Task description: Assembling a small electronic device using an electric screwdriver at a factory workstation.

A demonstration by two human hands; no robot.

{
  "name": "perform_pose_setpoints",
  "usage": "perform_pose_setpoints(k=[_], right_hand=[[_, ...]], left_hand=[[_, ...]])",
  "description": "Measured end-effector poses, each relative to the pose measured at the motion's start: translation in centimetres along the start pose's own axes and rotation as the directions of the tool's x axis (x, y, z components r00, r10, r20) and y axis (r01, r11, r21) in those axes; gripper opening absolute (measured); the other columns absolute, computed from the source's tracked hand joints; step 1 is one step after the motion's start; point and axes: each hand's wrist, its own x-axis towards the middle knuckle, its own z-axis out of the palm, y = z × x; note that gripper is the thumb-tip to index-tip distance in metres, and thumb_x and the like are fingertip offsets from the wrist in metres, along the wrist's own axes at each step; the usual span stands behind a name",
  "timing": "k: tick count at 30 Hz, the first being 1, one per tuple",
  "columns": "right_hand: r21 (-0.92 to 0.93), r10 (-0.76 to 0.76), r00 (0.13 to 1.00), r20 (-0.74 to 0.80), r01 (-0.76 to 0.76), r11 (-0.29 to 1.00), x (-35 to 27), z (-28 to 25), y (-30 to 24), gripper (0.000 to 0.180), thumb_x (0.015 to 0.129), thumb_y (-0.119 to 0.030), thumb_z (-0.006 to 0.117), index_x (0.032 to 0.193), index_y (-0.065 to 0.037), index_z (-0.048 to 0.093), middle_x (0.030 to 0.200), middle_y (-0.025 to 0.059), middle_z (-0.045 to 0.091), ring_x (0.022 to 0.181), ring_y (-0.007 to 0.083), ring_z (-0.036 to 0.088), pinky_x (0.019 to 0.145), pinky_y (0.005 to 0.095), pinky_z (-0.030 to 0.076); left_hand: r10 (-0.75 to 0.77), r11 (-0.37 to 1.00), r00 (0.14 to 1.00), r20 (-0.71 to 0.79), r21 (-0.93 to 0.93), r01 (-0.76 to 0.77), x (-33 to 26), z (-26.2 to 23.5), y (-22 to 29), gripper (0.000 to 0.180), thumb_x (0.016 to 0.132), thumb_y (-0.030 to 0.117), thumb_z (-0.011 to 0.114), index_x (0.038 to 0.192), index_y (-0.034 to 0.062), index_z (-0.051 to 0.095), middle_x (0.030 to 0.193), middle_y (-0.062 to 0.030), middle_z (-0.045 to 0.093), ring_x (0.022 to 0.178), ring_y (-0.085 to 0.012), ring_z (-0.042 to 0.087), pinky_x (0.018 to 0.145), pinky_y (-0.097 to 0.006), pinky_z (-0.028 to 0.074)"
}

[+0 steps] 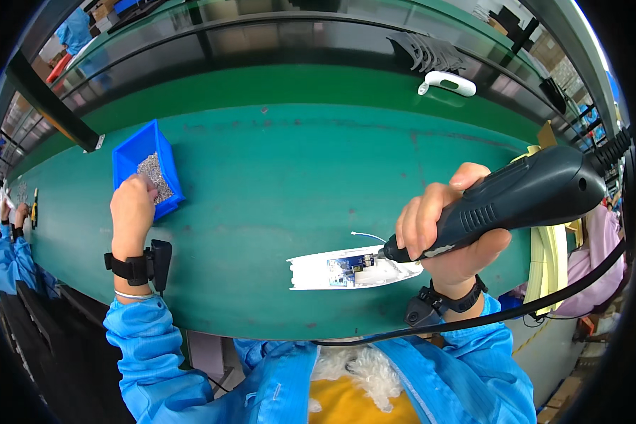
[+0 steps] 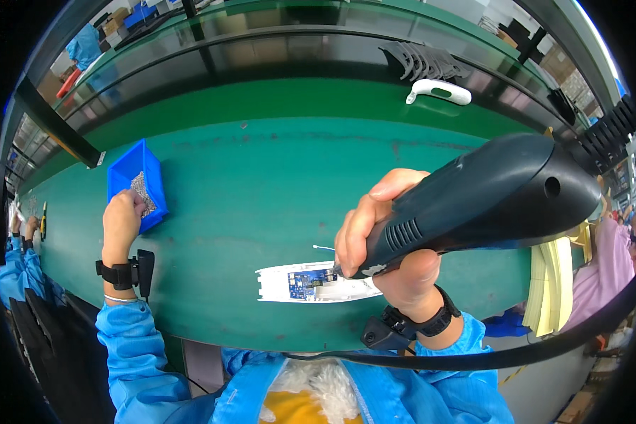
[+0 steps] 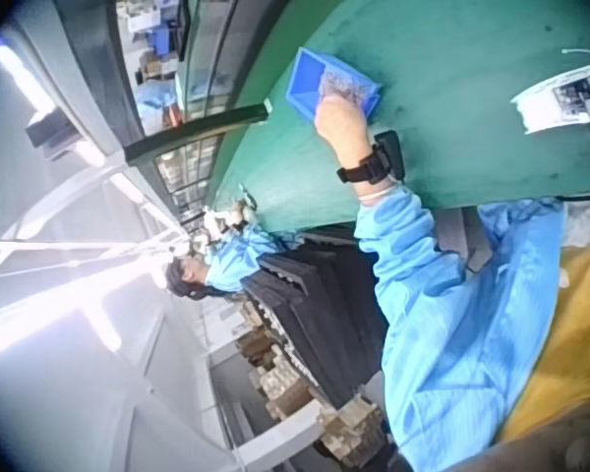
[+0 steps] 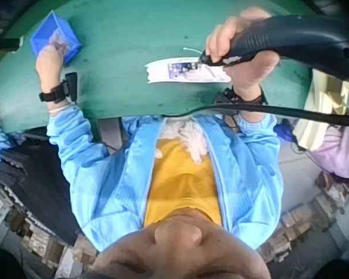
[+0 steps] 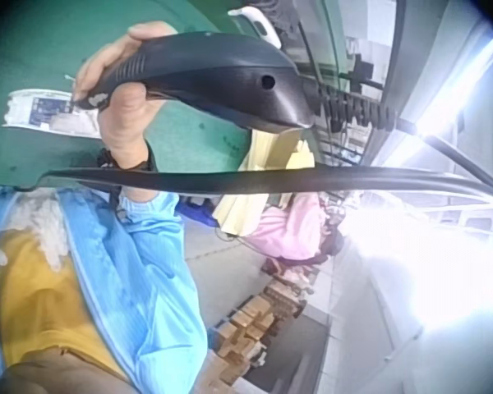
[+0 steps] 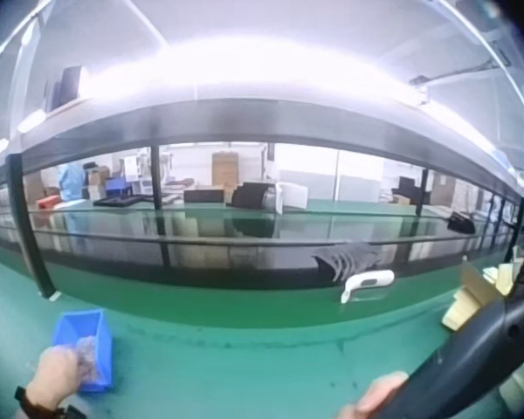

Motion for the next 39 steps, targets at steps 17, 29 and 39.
perform_pose_setpoints(k=[17, 29, 39], right_hand=[[-0.066, 0.068, 0.998, -0.013, -0.068, 0.995, 0.3, -0.3, 0.6, 0.065, 0.073, -0.066, 0.045, 0.103, -0.009, 0.034, 0.054, 0.0023, 0.046, 0.042, 0.013, 0.048, 0.042, 0.0266, 0.042], [-0.065, 0.088, 0.996, 0.003, -0.088, 0.994, 0.3, -0.8, 0.6, 0.066, 0.072, -0.066, 0.046, 0.103, -0.009, 0.034, 0.055, 0.0031, 0.046, 0.042, 0.0136, 0.047, 0.042, 0.0264, 0.041], [-0.067, 0.076, 0.997, -0.021, -0.078, 0.995, 0.2, 0.1, 0.6, 0.066, 0.072, -0.066, 0.044, 0.103, -0.009, 0.034, 0.055, 0.0017, 0.046, 0.041, 0.0115, 0.047, 0.041, 0.0245, 0.039]], left_hand=[[0.0, 1.0, 0.973, -0.23, 0.012, 0.003, 0.9, -1.9, -0.9, 0.007, 0.072, 0.008, 0.057, 0.071, 0.0013, 0.055, 0.071, -0.0104, 0.056, 0.068, -0.0291, 0.055, 0.059, -0.036, 0.043], [0.398, 0.697, 0.868, -0.298, -0.517, -0.497, -9.2, -3.7, 15.7, 0.014, 0.062, 0.005, 0.065, 0.072, 0.0067, 0.055, 0.092, -0.0103, 0.057, 0.085, -0.0269, 0.054, 0.072, -0.037, 0.041], [0.452, 0.621, 0.869, -0.199, -0.63, -0.467, -11.5, -1.2, 19.2, 0.013, 0.066, 0.011, 0.066, 0.074, 0.0073, 0.057, 0.105, -0.0091, 0.058, 0.103, -0.0269, 0.053, 0.092, -0.047, 0.032]])
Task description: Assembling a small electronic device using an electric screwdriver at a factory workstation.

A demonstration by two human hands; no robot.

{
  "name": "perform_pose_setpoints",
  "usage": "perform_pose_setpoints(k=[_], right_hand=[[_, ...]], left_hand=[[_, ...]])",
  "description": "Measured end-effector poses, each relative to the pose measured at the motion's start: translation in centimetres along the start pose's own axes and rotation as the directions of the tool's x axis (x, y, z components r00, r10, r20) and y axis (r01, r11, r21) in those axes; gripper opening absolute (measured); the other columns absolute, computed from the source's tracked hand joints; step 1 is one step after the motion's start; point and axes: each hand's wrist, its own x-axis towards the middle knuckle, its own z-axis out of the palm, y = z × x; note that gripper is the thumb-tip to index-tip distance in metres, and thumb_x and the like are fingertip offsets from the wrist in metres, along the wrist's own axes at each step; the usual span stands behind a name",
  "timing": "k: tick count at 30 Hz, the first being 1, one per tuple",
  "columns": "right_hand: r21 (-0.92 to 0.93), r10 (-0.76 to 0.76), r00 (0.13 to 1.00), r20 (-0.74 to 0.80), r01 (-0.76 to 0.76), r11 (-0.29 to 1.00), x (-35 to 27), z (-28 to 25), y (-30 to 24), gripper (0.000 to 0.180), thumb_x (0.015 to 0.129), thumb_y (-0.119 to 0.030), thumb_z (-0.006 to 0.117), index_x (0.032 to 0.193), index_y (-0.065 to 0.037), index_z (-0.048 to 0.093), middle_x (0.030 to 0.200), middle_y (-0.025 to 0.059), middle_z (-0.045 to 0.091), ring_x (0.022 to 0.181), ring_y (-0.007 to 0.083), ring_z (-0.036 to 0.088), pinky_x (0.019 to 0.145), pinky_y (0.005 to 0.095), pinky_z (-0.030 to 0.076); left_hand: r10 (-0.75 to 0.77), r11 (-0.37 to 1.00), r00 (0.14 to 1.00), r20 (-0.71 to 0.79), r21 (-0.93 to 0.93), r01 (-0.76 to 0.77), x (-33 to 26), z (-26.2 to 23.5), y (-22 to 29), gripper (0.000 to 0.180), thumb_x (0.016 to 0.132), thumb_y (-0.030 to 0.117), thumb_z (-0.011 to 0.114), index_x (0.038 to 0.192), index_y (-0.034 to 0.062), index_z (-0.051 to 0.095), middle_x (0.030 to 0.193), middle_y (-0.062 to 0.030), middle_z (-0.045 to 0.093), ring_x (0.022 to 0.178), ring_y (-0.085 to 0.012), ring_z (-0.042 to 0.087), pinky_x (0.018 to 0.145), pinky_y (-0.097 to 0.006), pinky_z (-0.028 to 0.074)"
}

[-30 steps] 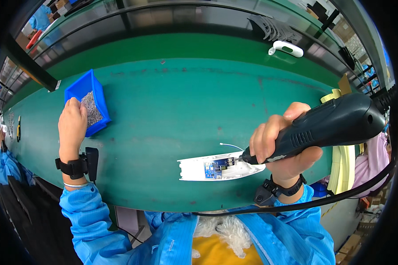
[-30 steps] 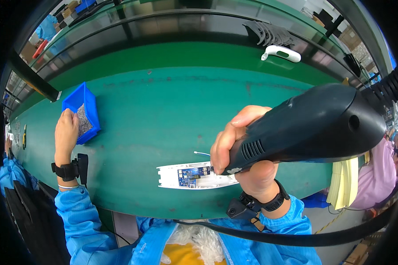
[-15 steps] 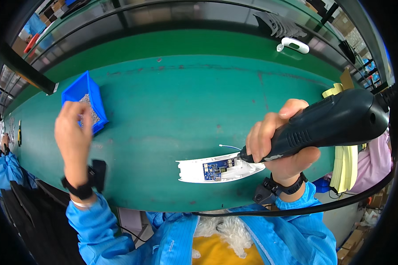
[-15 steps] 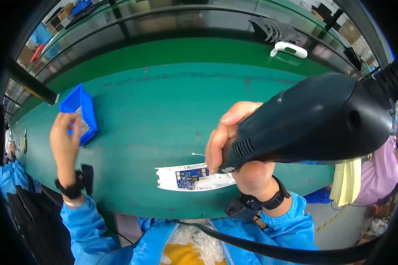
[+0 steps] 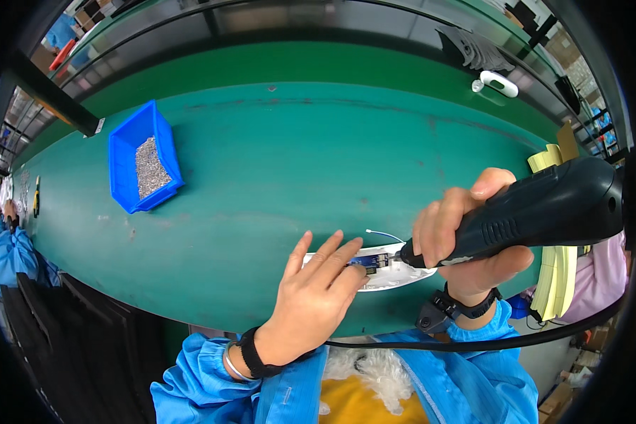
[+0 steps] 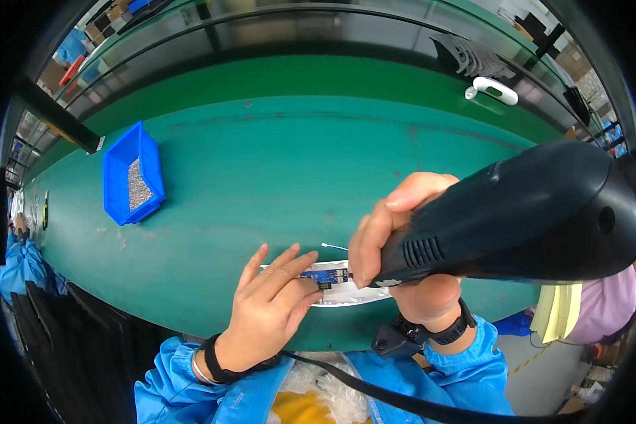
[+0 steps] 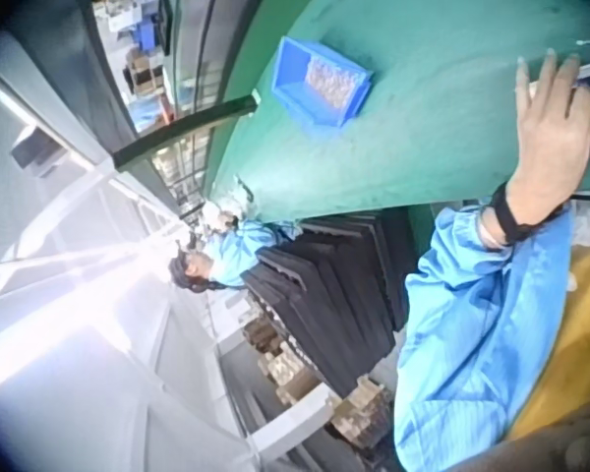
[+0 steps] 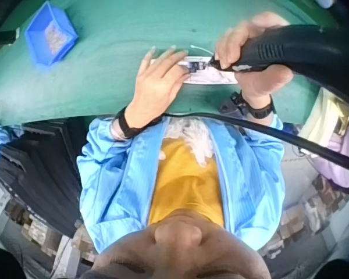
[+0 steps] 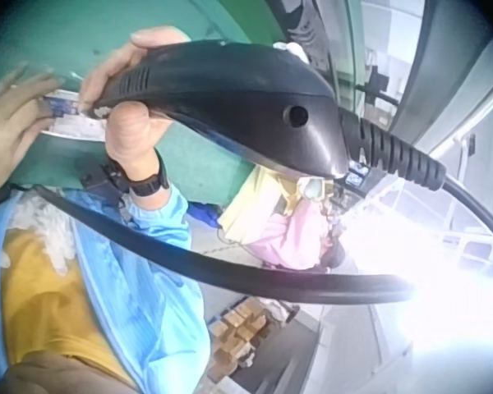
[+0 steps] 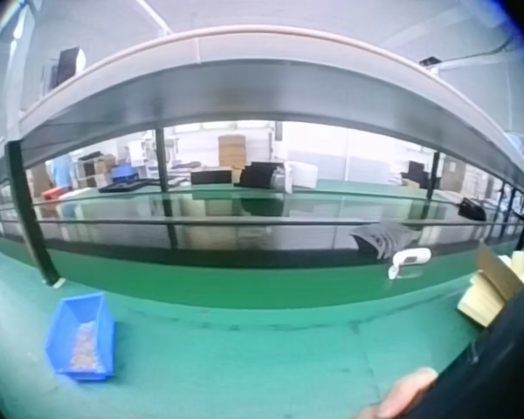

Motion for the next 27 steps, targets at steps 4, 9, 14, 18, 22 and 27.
perform_pose_setpoints(k=[4, 9, 14, 18, 22, 27], right_hand=[[-0.01, -0.016, 0.999, -0.032, 0.016, 1.0, -0.1, 0.3, 0.5, 0.066, 0.073, -0.067, 0.043, 0.103, -0.009, 0.033, 0.054, 0.0007, 0.045, 0.04, 0.0106, 0.045, 0.041, 0.0239, 0.039], [0.048, 0.009, 0.999, -0.038, -0.007, 0.999, -0.1, 0.6, 0.6, 0.068, 0.07, -0.064, 0.049, 0.103, -0.008, 0.033, 0.055, 0.0036, 0.047, 0.042, 0.0127, 0.046, 0.042, 0.025, 0.04], [0.084, 0.04, 0.997, -0.069, -0.034, 0.996, -0.2, 0.9, 0.2, 0.071, 0.066, -0.064, 0.055, 0.102, -0.007, 0.032, 0.056, 0.0065, 0.048, 0.044, 0.0152, 0.048, 0.044, 0.0269, 0.041], [0.057, 0.061, 0.996, -0.065, -0.058, 0.997, -0.2, 1.0, 0.4, 0.071, 0.066, -0.064, 0.054, 0.103, -0.007, 0.032, 0.056, 0.0064, 0.047, 0.044, 0.0151, 0.047, 0.043, 0.0263, 0.041], [-0.046, -0.029, 0.999, -0.028, 0.028, 0.999, 0.1, 1.1, 1.1, 0.064, 0.074, -0.064, 0.044, 0.102, -0.008, 0.032, 0.053, 0.0007, 0.044, 0.038, 0.0105, 0.044, 0.039, 0.0235, 0.039], [-0.058, -0.015, 0.999, -0.035, 0.013, 0.998, 0.2, 1.3, 1.1, 0.065, 0.073, -0.064, 0.046, 0.102, -0.009, 0.033, 0.053, 0.0006, 0.044, 0.039, 0.0106, 0.045, 0.039, 0.0235, 0.039]], left_hand=[[-0.019, 1.0, 0.999, -0.029, -0.002, 0.019, -0.4, 0.1, -0.1, 0.012, 0.067, 0.01, 0.065, 0.075, 0.0078, 0.057, 0.103, -0.0061, 0.059, 0.102, -0.0246, 0.054, 0.092, -0.047, 0.031], [-0.024, 1.0, 0.999, -0.033, 0.011, 0.024, -0.9, 0.1, -0.6, 0.013, 0.066, 0.01, 0.066, 0.075, 0.0084, 0.056, 0.103, -0.005, 0.059, 0.102, -0.0242, 0.054, 0.093, -0.048, 0.03], [-0.012, 1.0, 1.0, -0.024, 0.002, 0.012, -0.9, 0.0, -0.9, 0.013, 0.066, 0.01, 0.066, 0.075, 0.0098, 0.056, 0.103, -0.0045, 0.058, 0.102, -0.0241, 0.054, 0.094, -0.049, 0.029], [-0.018, 1.0, 1.0, -0.02, -0.006, 0.018, -0.9, -0.1, -0.9, 0.013, 0.066, 0.01, 0.066, 0.075, 0.0097, 0.056, 0.103, -0.0046, 0.058, 0.102, -0.0244, 0.054, 0.094, -0.05, 0.029], [-0.025, 1.0, 0.999, -0.02, -0.015, 0.024, -0.7, -0.1, -0.9, 0.012, 0.067, 0.009, 0.065, 0.075, 0.0091, 0.056, 0.103, -0.005, 0.058, 0.102, -0.0253, 0.054, 0.094, -0.051, 0.029], [-0.033, 0.999, 0.999, -0.008, -0.04, 0.033, -0.7, 0.0, -1.0, 0.012, 0.066, 0.009, 0.065, 0.075, 0.0083, 0.056, 0.102, -0.0056, 0.058, 0.102, -0.0263, 0.054, 0.093, -0.052, 0.03]])
